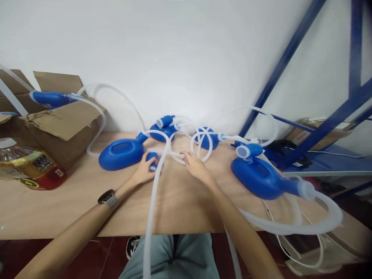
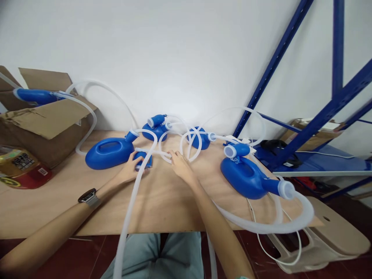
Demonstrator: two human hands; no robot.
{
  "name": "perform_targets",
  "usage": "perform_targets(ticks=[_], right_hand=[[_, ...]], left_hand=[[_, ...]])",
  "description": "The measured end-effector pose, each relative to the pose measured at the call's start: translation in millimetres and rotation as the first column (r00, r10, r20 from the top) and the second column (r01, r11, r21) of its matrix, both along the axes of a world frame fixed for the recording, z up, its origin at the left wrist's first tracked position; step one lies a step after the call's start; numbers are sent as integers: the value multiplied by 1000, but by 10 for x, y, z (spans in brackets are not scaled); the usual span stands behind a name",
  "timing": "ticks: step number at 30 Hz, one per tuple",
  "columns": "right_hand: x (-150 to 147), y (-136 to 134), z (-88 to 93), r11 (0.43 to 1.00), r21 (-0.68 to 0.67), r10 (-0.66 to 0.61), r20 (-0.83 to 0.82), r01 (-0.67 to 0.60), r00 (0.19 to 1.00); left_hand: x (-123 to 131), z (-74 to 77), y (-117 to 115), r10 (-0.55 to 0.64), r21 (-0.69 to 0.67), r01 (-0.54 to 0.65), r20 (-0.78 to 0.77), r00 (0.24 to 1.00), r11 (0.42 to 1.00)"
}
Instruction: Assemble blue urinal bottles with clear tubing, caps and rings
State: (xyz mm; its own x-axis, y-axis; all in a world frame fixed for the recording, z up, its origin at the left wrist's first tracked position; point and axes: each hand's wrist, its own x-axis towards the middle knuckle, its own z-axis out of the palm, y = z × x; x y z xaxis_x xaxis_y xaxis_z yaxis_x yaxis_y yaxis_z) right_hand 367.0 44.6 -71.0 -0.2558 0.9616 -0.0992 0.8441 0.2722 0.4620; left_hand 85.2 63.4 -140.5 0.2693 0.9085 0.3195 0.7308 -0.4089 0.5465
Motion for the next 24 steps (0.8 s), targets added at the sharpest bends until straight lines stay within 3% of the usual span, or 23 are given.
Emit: perform_targets(ticks=[4, 7, 9, 11, 17, 21, 24], right_hand=[[-225, 109, -113, 992, -34, -120, -24, 119, 993], [-184, 201, -177, 990, -45, -136, -28, 135, 990], [-46, 287, -233, 993, -34, -115, -23, 114, 993], [135, 371, -311, 996, 26, -84, -32, 85, 996], [490, 506, -605, 951, 307, -17, -9, 19, 1000], [501, 523, -682, 927, 375, 12, 22, -19, 1000], [496, 524, -687, 926, 377, 24, -32, -10, 999]], left_hand=[[-325, 75, -18, -16, 105, 8, 76, 997, 994], [-462, 189, -6, -34, 191, 4, 155, 987, 982], [-517, 264, 10, 11, 136, -58, 322, 947, 989], [-563, 304, 34, 58, 28, -84, 509, 859, 996], [-701, 269, 101, 58, -107, 43, 787, 614, 993], [-742, 311, 69, 44, -159, 138, 794, 606, 978], [-747, 368, 40, 59, -179, 136, 786, 615, 974]])
